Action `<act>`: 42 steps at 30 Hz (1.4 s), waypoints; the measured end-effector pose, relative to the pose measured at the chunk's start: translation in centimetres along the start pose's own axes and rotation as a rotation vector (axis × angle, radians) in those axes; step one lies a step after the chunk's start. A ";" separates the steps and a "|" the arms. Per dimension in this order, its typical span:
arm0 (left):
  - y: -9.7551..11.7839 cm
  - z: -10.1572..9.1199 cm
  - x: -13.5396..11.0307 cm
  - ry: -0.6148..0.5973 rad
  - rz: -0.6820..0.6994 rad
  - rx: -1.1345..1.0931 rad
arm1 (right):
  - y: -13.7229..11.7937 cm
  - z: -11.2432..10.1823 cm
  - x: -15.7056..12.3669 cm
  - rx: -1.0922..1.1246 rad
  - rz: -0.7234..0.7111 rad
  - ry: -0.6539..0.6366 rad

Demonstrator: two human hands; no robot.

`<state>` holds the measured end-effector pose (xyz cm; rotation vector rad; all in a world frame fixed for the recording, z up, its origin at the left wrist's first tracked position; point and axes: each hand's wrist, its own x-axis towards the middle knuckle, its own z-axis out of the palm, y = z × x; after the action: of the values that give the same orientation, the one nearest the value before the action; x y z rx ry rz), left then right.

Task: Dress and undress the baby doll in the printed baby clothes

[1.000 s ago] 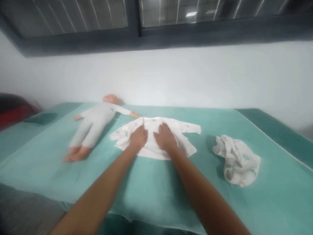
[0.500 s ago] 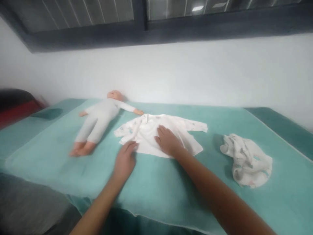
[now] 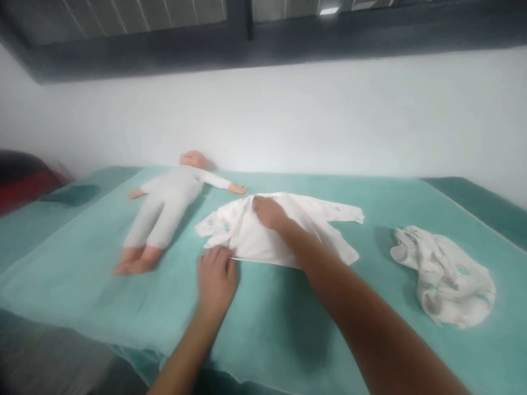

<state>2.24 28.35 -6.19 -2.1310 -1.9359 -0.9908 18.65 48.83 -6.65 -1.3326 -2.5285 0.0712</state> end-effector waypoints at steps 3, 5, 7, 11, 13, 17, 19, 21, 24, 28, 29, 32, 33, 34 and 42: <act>-0.1 0.0 0.0 -0.008 0.004 -0.016 | -0.5 0.0 1.0 -0.031 0.005 -0.011; -0.2 0.1 0.0 -0.027 0.012 -0.027 | -0.8 0.0 1.4 -0.052 0.028 -0.002; -0.2 0.1 0.1 -0.036 0.015 -0.047 | -1.0 0.2 1.5 -0.069 0.062 0.017; -0.2 0.1 0.1 -0.014 0.014 -0.088 | -1.1 0.3 1.2 -0.087 0.124 0.026; -0.2 0.0 0.1 -0.002 -0.001 -0.085 | -1.2 0.3 1.2 -0.092 0.144 0.026; -0.1 0.0 0.1 -0.013 -0.031 -0.064 | -1.4 0.5 1.4 -0.109 0.184 0.057; 0.0 0.1 0.0 -0.020 -0.033 -0.050 | -1.6 0.5 1.5 -0.104 0.184 0.076; 0.0 0.1 0.0 -0.020 -0.036 -0.031 | -1.6 0.3 1.4 -0.089 0.162 0.081; 0.1 0.0 0.0 -0.021 -0.039 -0.013 | -1.7 -0.2 0.9 -0.070 0.128 0.079; 0.1 -0.2 -0.1 -0.010 -0.041 -0.025 | -1.9 -0.5 0.1 -0.055 0.157 0.097; 0.2 -0.2 -0.1 -0.002 -0.041 -0.028 | -2.0 -0.6 -0.1 -0.055 0.170 0.100; 0.2 -0.3 -0.1 0.028 -0.040 -0.044 | -2.0 -0.5 -0.2 -0.057 0.159 0.081; 0.2 -0.4 -0.2 0.039 -0.040 -0.054 | -2.0 -0.5 -0.1 -0.057 0.134 0.066; 0.2 -0.4 -0.2 0.048 -0.035 -0.065 | -2.0 -0.5 0.1 -0.058 0.103 0.049; 0.3 -0.4 -0.4 0.091 0.029 -0.091 | -1.7 0.0 1.8 -0.058 -0.023 -0.021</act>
<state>2.34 27.79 -5.96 -2.1141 -1.8467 -1.1697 16.35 49.32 -5.99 -1.3303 -2.5814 0.0074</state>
